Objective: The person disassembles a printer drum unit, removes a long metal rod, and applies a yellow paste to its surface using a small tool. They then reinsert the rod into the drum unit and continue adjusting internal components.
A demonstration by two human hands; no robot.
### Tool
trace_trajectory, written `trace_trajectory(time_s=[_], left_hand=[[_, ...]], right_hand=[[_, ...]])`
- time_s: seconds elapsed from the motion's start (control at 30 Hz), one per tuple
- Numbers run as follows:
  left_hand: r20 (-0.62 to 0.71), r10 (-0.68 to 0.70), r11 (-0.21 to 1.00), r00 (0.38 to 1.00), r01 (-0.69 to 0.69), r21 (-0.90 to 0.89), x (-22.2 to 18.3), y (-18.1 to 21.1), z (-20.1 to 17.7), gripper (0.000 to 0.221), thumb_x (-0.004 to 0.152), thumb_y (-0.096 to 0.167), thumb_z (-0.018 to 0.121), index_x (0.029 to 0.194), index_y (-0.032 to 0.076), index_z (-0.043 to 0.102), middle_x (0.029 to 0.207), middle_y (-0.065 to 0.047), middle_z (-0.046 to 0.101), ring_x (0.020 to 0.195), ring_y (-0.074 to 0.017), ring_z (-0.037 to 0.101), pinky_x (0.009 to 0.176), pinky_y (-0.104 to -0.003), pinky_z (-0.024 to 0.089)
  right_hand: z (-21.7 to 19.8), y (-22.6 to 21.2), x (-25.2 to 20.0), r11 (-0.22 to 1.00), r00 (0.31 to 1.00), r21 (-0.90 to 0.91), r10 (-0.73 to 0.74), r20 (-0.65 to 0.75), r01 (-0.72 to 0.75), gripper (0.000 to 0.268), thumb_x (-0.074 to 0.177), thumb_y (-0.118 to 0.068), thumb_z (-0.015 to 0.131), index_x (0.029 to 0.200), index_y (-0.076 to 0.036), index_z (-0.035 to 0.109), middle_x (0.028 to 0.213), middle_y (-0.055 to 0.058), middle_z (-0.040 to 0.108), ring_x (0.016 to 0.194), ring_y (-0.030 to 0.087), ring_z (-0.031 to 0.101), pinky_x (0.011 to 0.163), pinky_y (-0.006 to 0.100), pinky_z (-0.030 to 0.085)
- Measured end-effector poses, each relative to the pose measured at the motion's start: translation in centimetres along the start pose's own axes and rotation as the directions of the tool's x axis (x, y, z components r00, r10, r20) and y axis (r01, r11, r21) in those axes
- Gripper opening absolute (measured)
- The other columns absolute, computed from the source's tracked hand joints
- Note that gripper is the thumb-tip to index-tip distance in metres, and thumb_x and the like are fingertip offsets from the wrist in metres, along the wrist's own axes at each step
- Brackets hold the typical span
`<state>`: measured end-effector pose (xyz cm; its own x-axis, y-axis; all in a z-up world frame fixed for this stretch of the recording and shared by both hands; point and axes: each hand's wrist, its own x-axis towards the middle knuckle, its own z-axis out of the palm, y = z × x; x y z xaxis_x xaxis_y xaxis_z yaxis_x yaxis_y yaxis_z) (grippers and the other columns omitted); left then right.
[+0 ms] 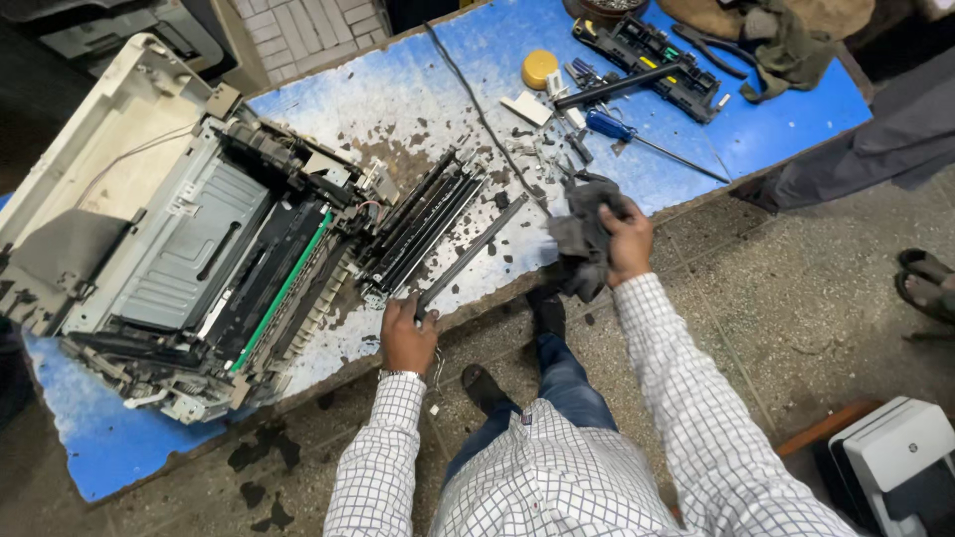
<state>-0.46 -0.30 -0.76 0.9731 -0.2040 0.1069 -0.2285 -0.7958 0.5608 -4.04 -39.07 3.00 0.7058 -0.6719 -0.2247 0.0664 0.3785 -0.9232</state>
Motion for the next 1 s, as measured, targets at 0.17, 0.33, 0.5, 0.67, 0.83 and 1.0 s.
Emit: trace_trajectory(time_s=[0.17,0.33,0.5,0.67,0.83,1.0], left_hand=[[-0.081,0.045,0.997,0.996,-0.039,0.068,-1.1,1.4,-0.7,0.054,0.081,0.025,0.083,0.126,0.000,0.068,0.134,-0.027,0.060,0.119,-0.0404,0.058,0.099,-0.053,0.049],[-0.040,0.171,0.985,0.984,-0.170,0.043,-1.4,6.5,-1.5,0.049,0.086,0.023,0.081,0.128,0.004,0.067,0.123,-0.025,0.059,0.115,-0.0392,0.053,0.099,-0.055,0.046],[-0.104,0.278,0.958,0.955,-0.284,-0.045,0.4,11.5,-2.1,0.045,0.079,0.016,0.079,0.122,0.005,0.068,0.119,-0.021,0.061,0.115,-0.0385,0.056,0.099,-0.053,0.048],[-0.049,0.182,0.983,0.982,-0.182,-0.003,2.8,13.8,-3.0,0.047,0.079,0.016,0.080,0.124,0.005,0.070,0.118,-0.021,0.062,0.113,-0.0380,0.059,0.094,-0.049,0.050],[-0.040,0.056,0.998,0.998,-0.057,-0.022,4.6,16.2,-3.5,0.042,0.082,0.017,0.077,0.122,0.007,0.069,0.117,-0.018,0.067,0.109,-0.0348,0.065,0.092,-0.044,0.055],[0.121,-0.168,0.978,0.978,0.181,-0.103,6.6,19.6,-2.4,0.043,0.082,0.019,0.077,0.122,0.007,0.070,0.110,-0.016,0.071,0.097,-0.0318,0.072,0.084,-0.042,0.058]], right_hand=[[-9.8,-5.6,-2.8,0.900,0.991,0.425,0.048,0.125,-0.097,0.032,0.104,-0.009,0.051,0.131,-0.002,0.067,0.116,0.015,0.073,0.098,0.025,0.070,0.086,0.039,0.058],[-15.6,-9.1,-2.3,0.837,0.989,0.529,0.100,0.108,-0.142,0.040,0.097,-0.023,0.044,0.117,0.006,0.064,0.110,0.017,0.074,0.097,0.028,0.073,0.091,0.041,0.060],[-14.9,-13.9,3.9,0.873,0.996,0.480,-0.086,-0.037,0.093,0.030,0.098,-0.015,0.062,0.125,-0.003,0.064,0.117,0.011,0.070,0.102,0.024,0.070,0.092,0.039,0.059],[-11.8,-20.7,14.6,0.535,0.722,-0.736,-0.686,-0.091,0.416,0.045,0.091,-0.012,0.082,0.131,-0.006,0.062,0.132,0.017,0.065,0.121,0.036,0.061,0.107,0.049,0.049],[0.7,-17.2,20.9,0.096,0.676,-0.775,-0.563,0.475,0.625,0.050,0.086,-0.021,0.083,0.130,-0.006,0.063,0.132,0.020,0.064,0.127,0.041,0.057,0.110,0.051,0.041],[13.5,-10.5,25.0,0.082,0.817,-0.813,-0.018,0.577,0.576,0.059,0.079,-0.035,0.081,0.132,-0.016,0.062,0.125,0.017,0.061,0.113,0.039,0.059,0.094,0.056,0.043]])
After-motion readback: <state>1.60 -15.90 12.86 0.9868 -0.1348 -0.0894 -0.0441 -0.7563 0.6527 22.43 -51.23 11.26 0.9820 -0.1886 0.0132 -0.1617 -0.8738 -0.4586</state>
